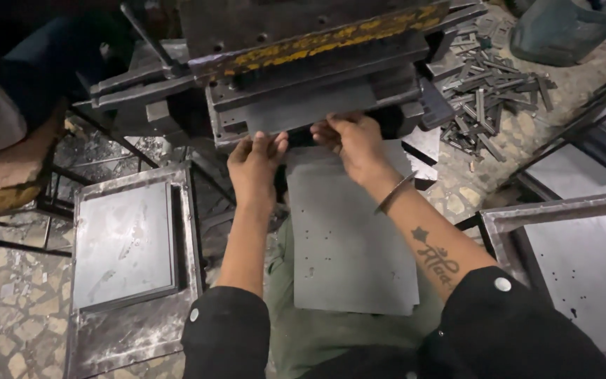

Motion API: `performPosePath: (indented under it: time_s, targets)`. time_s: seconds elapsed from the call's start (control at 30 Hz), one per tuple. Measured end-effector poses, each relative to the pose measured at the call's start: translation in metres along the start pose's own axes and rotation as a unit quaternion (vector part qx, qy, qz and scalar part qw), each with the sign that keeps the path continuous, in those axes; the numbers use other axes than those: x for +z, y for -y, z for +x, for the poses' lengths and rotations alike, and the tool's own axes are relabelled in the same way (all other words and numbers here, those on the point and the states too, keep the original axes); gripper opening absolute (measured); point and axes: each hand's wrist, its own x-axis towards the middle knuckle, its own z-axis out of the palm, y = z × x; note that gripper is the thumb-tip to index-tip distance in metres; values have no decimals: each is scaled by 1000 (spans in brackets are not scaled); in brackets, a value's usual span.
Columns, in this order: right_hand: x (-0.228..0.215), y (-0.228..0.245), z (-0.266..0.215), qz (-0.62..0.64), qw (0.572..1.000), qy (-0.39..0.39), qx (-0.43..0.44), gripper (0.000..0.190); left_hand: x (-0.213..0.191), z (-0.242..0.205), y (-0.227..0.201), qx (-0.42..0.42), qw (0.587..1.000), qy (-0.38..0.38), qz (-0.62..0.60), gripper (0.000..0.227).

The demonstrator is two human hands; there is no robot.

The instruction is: Using a manual stamping press to punch holes into square metal plates and stacking them.

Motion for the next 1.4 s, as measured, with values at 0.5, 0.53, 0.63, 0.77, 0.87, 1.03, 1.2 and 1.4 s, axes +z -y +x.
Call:
performPosePath:
  time_s: [0.5, 0.53, 0.63, 0.77, 0.87, 1.03, 1.2, 1.4]
  targets:
    - [-15, 7, 9, 23, 1000, 1, -13, 20, 23, -16, 5, 18, 999, -31, -1, 62]
    - [-15, 6, 9, 17, 1000, 2, -10, 21, 21, -17, 4, 13, 1000, -23, 8, 63]
    - [-15, 6, 6, 11, 1000, 2, -11, 20, 15, -20, -1, 8, 999, 6, 42, 58]
    - [-9, 12, -6, 16, 1000, -6, -12, 16, 7, -18, 1, 2, 995, 34, 99, 37]
    - [-12, 8, 0, 15, 1000, -9, -16, 17, 9, -17, 1, -2, 995, 24, 100, 33]
    - [-12, 7, 0, 23, 1000, -7, -12, 16, 3, -11, 6, -5, 993, 36, 110, 33]
    - [-12, 5, 0, 9, 1000, -6, -19, 16, 5, -16, 0, -7, 989, 42, 139, 35]
    - [1, 6, -10, 9, 1000, 9, -10, 20, -2, -22, 0, -36, 988, 31, 145, 46]
